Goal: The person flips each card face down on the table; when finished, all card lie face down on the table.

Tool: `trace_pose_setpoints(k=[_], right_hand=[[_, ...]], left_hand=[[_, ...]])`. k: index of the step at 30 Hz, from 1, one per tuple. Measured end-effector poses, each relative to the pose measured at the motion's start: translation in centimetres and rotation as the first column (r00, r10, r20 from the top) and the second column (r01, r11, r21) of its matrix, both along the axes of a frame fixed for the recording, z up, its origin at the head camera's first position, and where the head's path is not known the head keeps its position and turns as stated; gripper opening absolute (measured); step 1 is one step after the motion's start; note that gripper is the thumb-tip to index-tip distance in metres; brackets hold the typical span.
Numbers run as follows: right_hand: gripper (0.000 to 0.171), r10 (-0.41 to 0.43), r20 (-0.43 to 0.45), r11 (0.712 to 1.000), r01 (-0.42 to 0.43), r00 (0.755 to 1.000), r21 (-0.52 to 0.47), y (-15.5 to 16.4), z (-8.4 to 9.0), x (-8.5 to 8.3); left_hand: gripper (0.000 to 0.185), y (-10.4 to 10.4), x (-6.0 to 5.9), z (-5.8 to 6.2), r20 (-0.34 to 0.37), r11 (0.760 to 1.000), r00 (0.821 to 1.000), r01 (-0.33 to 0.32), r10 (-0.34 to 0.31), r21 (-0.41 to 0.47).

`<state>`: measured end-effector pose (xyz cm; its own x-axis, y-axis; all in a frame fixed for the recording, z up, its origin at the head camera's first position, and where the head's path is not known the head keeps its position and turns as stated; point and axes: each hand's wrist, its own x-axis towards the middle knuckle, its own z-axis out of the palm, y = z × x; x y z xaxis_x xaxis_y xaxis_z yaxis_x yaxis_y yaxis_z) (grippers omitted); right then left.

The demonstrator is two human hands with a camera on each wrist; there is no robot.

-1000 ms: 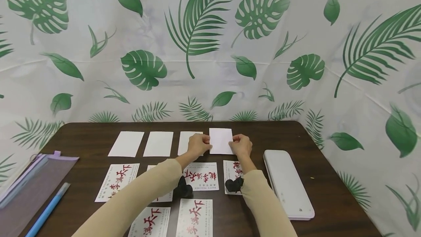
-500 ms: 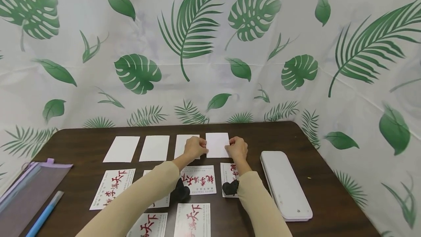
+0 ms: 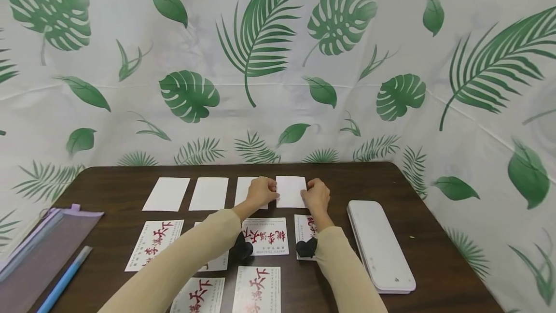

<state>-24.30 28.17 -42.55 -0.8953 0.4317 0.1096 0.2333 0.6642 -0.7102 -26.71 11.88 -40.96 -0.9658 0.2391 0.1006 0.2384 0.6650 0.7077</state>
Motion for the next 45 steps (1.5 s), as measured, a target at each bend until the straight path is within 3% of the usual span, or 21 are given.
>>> trace_pose_setpoints(k=[4, 7, 10, 12, 17, 24, 28, 31, 34, 39, 45], right_hand=[[0.022, -0.051, -0.167, 0.986, 0.023, 0.985, -0.164, -1.5, 1.2, -0.2], [0.018, -0.068, -0.263, 0.934, -0.03, 0.962, -0.355, -3.4, 2.1, -0.1], [0.018, -0.057, -0.284, 0.844, -0.105, 0.957, -0.527, -5.8, 2.6, 0.2], [0.019, -0.026, -0.284, 0.793, -0.153, 0.958, -0.59, -7.5, 2.6, 0.5], [0.02, 0.093, -0.278, 0.747, -0.252, 0.956, -0.615, -11.8, 2.4, 1.2], [0.02, 0.259, -0.254, 0.732, -0.361, 0.932, -0.578, -17.4, 1.7, 2.2], [0.022, 0.356, -0.239, 0.726, -0.428, 0.904, -0.538, -19.9, 1.3, 2.6], [0.022, 0.418, -0.214, 0.741, -0.467, 0.883, -0.483, -21.6, 1.1, 2.9], [0.021, 0.478, -0.177, 0.756, -0.506, 0.86, -0.415, -23.1, 0.7, 3.2], [0.022, 0.565, -0.13, 0.751, -0.573, 0.815, -0.328, -25.1, 0.0, 3.3], [0.023, 0.578, -0.058, 0.775, -0.57, 0.814, -0.272, -26.4, -0.6, 3.3]], left_hand=[[0.033, -1.6, -0.2, 1.7, 0.025, 0.988, 0.997, 0.066, -0.071, 0.141], [0.042, -3.6, -0.3, 2.8, 0.128, 0.957, 0.985, 0.074, -0.114, 0.281], [0.045, -6.1, -0.1, 2.9, 0.205, 0.924, 0.969, 0.055, -0.142, 0.379], [0.047, -8.0, 0.3, 2.8, 0.25, 0.909, 0.957, 0.034, -0.15, 0.414], [0.049, -12.4, 1.5, 3.0, 0.273, 0.914, 0.952, 0.015, -0.137, 0.406], [0.049, -18.6, 3.1, 2.6, 0.271, 0.931, 0.956, 0.002, -0.109, 0.366], [0.049, -21.8, 4.0, 2.3, 0.265, 0.947, 0.962, -0.023, -0.067, 0.322], [0.049, -24.0, 4.5, 1.7, 0.257, 0.958, 0.966, -0.057, -0.018, 0.281], [0.051, -26.1, 5.1, 1.1, 0.264, 0.969, 0.964, -0.087, 0.023, 0.233], [0.051, -28.9, 5.8, 0.4, 0.264, 0.981, 0.961, -0.12, 0.077, 0.153], [0.053, -30.9, 6.3, -0.2, 0.243, 0.989, 0.963, -0.132, 0.114, 0.059]])
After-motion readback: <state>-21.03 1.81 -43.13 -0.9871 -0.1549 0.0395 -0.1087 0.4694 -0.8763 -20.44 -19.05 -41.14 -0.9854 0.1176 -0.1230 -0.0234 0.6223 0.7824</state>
